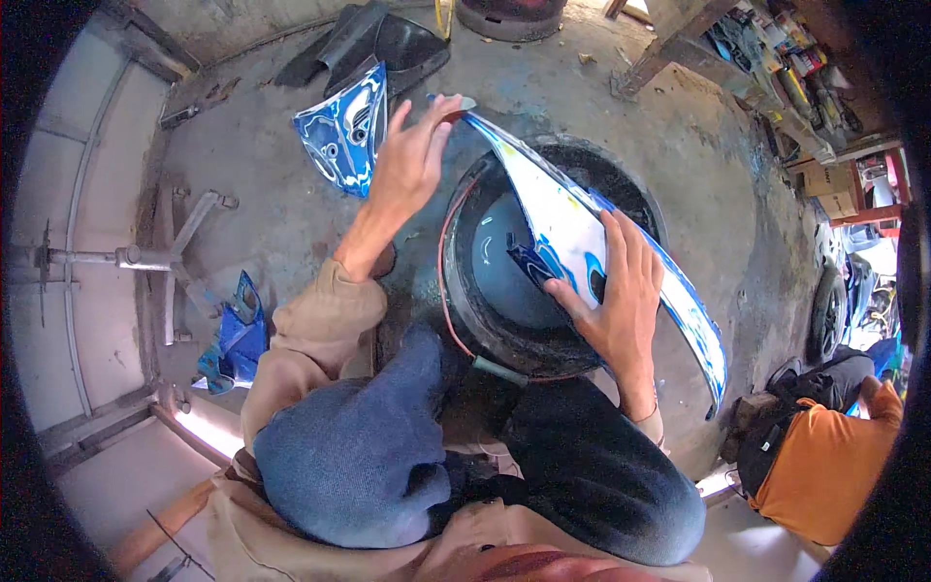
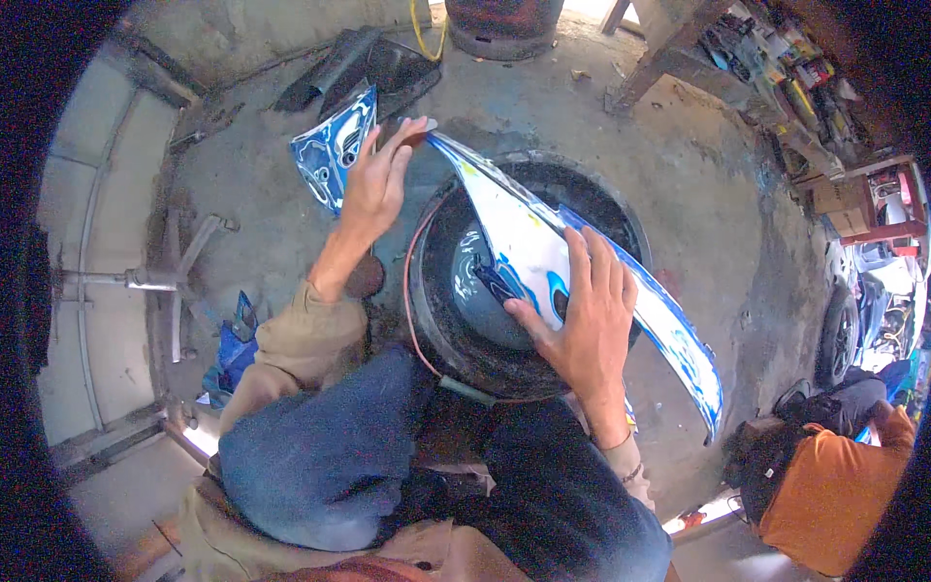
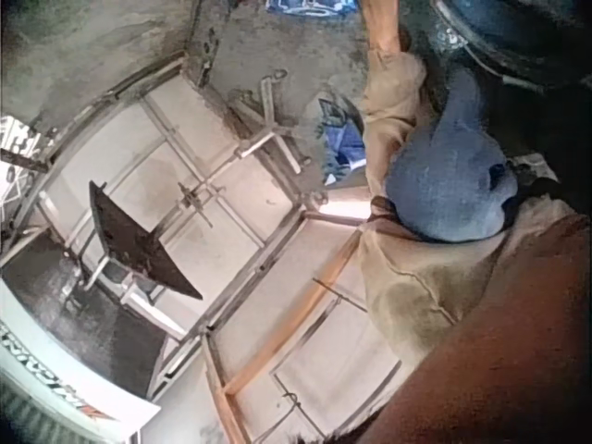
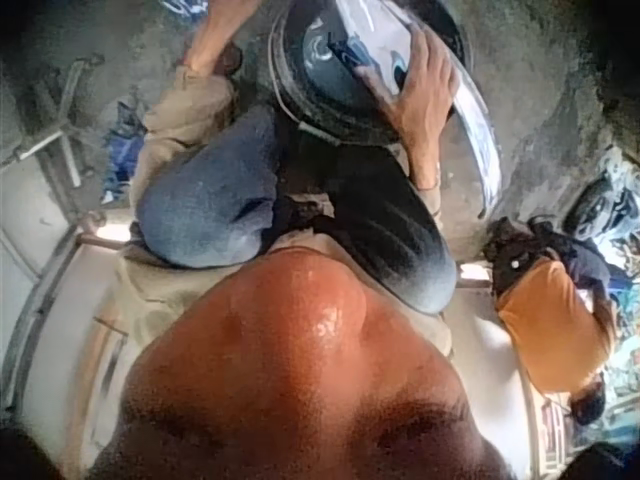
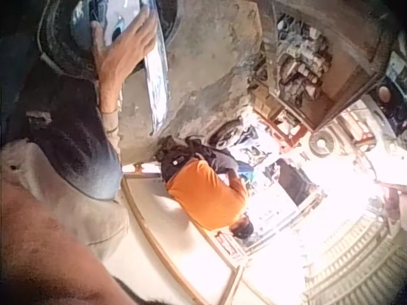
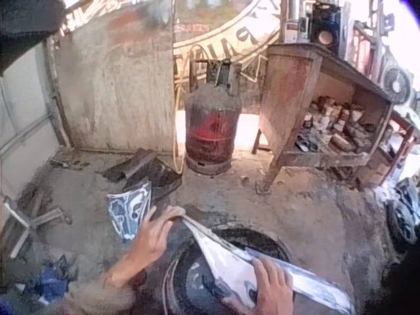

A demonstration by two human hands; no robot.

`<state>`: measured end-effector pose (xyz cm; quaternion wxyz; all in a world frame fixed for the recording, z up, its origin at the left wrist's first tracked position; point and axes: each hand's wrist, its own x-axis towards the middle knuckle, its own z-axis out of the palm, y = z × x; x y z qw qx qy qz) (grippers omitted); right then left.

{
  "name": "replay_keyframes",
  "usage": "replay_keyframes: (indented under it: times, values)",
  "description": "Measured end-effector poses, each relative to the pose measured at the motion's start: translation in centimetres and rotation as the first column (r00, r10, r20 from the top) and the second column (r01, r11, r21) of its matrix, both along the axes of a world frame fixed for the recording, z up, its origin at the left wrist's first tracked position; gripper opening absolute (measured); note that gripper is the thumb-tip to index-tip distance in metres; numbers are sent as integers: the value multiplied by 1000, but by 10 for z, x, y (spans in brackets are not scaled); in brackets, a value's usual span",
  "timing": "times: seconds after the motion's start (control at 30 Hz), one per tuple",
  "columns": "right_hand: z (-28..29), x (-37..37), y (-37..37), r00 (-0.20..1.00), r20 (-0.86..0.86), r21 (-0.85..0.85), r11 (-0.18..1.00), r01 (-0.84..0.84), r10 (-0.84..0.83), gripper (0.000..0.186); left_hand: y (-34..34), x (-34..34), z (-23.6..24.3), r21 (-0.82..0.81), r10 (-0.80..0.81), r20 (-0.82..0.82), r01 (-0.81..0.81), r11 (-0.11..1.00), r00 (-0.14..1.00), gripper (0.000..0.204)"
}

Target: The person sands a blue and white motorcycle fairing by hand using a piece of sandpaper over a bucket of water.

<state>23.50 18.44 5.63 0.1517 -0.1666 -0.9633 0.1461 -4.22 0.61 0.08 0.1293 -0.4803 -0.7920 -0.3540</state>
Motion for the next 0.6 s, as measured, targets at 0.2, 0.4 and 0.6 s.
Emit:
replay_keyframes:
  times: [0.2,0.4,0.6]
  values:
    - [-2,4,2,999,45,-17,1000,9,-9,104,2,24,-4,-7,-203,-84,203,979,976,33]
    - [0,2,0,998,53,-21,1000,21,-20,103,7,9,3,25,-64,90,62,998,994,32]
    - [-1,1,1,1000,30,3,1000,-2,2,105,4,-2,3,-53,-9,72,13,998,997,33]
